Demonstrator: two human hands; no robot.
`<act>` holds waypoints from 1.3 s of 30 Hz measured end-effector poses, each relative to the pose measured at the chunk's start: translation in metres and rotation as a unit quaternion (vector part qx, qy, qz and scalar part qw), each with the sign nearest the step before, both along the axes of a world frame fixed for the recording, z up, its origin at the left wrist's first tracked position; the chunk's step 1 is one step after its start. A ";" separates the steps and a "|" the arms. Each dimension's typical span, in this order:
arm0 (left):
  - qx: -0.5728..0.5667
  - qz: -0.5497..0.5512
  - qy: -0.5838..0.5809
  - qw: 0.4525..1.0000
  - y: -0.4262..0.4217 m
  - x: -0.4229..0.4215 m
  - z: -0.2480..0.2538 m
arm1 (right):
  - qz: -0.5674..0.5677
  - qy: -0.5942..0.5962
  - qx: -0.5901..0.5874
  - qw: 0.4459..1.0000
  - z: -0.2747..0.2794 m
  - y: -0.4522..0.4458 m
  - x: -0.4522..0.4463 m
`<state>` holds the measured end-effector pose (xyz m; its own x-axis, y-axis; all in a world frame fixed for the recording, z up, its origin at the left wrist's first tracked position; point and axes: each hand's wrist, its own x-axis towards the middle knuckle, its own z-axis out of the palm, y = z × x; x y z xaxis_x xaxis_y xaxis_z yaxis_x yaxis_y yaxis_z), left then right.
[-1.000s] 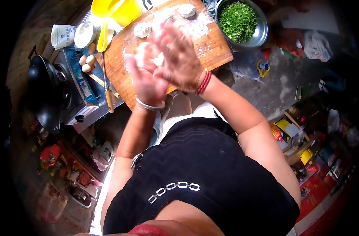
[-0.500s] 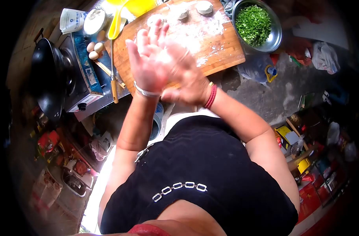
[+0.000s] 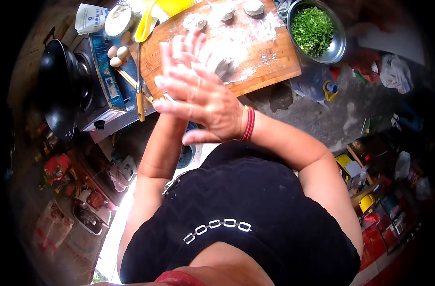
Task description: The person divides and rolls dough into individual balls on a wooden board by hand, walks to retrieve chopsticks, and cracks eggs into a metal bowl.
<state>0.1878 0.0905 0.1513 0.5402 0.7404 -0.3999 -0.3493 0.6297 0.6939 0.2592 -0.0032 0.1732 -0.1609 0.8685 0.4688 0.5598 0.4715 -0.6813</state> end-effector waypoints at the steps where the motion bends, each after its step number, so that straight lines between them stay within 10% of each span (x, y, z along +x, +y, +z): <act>1: 0.039 -0.053 0.004 0.998 -0.011 -0.004 -0.009 | -0.042 0.063 0.030 0.997 0.006 0.013 0.004; 3: 0.116 -0.158 0.011 0.981 -0.040 -0.016 -0.035 | -0.177 0.151 0.037 0.972 -0.005 0.029 0.026; 4: -0.121 -0.080 -0.138 0.980 -0.054 -0.006 -0.004 | -0.240 0.163 0.058 0.955 -0.008 0.037 0.040; 5: -0.114 -0.097 -0.170 0.974 -0.056 -0.006 0.004 | -0.295 0.105 0.119 0.942 -0.009 0.044 0.062; 11: 0.122 -0.058 0.008 0.991 -0.010 -0.016 -0.018 | -0.119 0.228 -0.145 0.956 -0.034 -0.022 -0.020; 16: 0.139 -0.015 0.003 0.990 -0.008 -0.011 -0.024 | -0.085 0.763 -0.329 0.550 -0.051 -0.002 0.020; 20: 0.195 0.024 0.053 0.979 0.007 -0.031 -0.031 | -0.195 0.462 -0.005 0.865 0.003 0.013 0.083; 25: 0.216 -0.077 0.224 0.947 0.001 -0.052 -0.059 | -0.467 -0.220 0.213 0.830 -0.018 0.009 0.118; 27: 0.394 -0.151 0.333 0.843 -0.003 -0.054 -0.080 | -0.335 -0.327 -0.097 0.878 -0.071 0.004 0.113; 30: 0.597 -0.229 0.438 0.632 -0.005 -0.045 -0.068 | -0.287 -0.264 -0.155 0.908 -0.107 -0.010 0.110; 34: 0.579 -0.292 0.544 0.533 -0.010 -0.025 -0.082 | -0.340 -0.130 -0.079 0.928 -0.089 -0.005 0.116; 39: 0.589 -0.284 0.499 0.569 -0.001 -0.022 -0.106 | -0.280 0.086 -0.146 0.945 -0.112 0.003 0.075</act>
<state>0.1653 0.0895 0.0449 0.7658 0.6308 -0.1251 0.6156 -0.6627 0.4264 0.3343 -0.0001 0.0615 0.4184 0.8914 0.1741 0.5356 -0.0874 -0.8399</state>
